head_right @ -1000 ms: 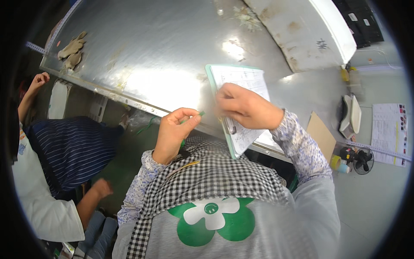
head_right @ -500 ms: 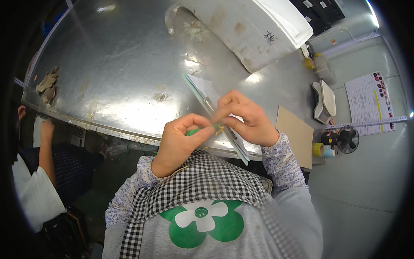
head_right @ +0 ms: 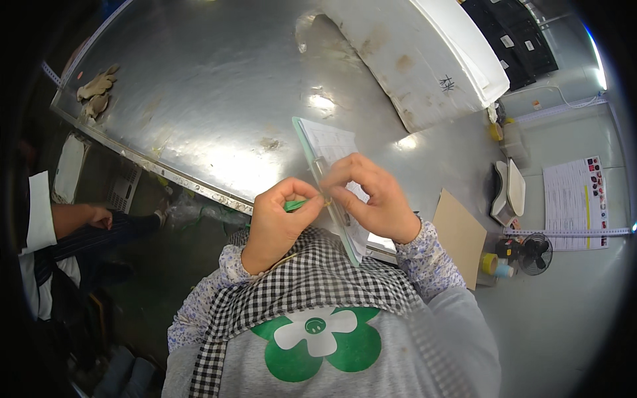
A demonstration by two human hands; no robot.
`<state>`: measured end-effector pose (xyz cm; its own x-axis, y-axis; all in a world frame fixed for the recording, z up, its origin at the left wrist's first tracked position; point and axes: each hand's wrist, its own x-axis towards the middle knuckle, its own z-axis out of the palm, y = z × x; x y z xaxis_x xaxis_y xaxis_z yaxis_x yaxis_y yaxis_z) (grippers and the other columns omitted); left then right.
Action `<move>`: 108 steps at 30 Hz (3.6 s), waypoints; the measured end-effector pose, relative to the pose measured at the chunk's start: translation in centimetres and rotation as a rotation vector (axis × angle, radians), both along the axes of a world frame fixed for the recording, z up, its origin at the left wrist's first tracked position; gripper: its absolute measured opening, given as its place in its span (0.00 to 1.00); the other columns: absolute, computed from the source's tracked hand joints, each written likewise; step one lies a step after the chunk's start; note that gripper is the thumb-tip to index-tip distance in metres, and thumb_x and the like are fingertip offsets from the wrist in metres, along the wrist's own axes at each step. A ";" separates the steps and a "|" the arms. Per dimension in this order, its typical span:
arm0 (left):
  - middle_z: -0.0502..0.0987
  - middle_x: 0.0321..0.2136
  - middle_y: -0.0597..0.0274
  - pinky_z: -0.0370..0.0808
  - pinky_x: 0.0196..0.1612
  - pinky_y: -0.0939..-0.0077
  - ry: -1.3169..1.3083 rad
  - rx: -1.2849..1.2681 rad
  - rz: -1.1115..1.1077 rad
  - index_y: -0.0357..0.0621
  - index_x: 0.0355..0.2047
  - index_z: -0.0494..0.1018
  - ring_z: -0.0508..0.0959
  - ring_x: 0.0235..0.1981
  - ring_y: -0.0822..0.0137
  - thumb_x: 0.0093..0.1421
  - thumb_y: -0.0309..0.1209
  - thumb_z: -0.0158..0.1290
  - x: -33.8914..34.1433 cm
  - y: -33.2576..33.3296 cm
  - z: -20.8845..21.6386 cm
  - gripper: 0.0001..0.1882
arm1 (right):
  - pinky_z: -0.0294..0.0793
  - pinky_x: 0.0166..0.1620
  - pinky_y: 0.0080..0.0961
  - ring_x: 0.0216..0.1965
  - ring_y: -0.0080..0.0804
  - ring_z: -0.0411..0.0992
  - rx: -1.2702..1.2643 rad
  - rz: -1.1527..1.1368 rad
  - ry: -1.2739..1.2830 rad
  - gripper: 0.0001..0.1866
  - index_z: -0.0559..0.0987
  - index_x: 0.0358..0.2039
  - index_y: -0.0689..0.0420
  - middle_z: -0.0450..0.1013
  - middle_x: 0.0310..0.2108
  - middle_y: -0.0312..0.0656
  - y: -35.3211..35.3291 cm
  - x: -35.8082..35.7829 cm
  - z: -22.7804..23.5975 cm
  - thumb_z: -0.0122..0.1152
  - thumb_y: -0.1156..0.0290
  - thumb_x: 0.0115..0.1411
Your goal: The person uses a smartphone calculator, then writes on a clipboard. They attach a green strap to the clipboard and hang it on a wall chart. Finally, they stack black plastic crates on a metal table.
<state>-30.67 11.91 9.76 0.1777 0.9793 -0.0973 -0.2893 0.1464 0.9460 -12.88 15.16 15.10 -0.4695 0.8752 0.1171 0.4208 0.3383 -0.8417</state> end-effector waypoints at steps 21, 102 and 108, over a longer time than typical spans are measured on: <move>0.77 0.27 0.58 0.73 0.32 0.77 0.350 0.220 0.188 0.38 0.34 0.75 0.77 0.28 0.67 0.56 0.22 0.57 -2.4 -2.0 -1.6 0.05 | 0.72 0.46 0.30 0.44 0.38 0.71 0.059 0.103 -0.019 0.11 0.76 0.36 0.57 0.70 0.39 0.41 -0.7 -2.6 -2.0 0.63 0.81 0.51; 0.76 0.28 0.67 0.69 0.34 0.85 0.308 0.180 0.322 0.36 0.39 0.76 0.72 0.28 0.79 0.67 0.31 0.48 -11.4 -1.8 -1.7 0.11 | 0.71 0.42 0.34 0.37 0.43 0.72 0.011 0.182 -0.023 0.09 0.77 0.34 0.61 0.73 0.32 0.47 0.6 -10.2 -17.9 0.57 0.68 0.58; 0.72 0.29 0.62 0.71 0.39 0.74 0.621 0.080 0.546 0.39 0.34 0.70 0.72 0.32 0.68 0.62 0.34 0.52 -14.0 -3.3 -11.3 0.09 | 0.68 0.29 0.24 0.23 0.25 0.68 -0.364 -0.055 0.069 0.15 0.77 0.30 0.61 0.72 0.21 0.39 1.0 -10.5 -16.8 0.55 0.61 0.64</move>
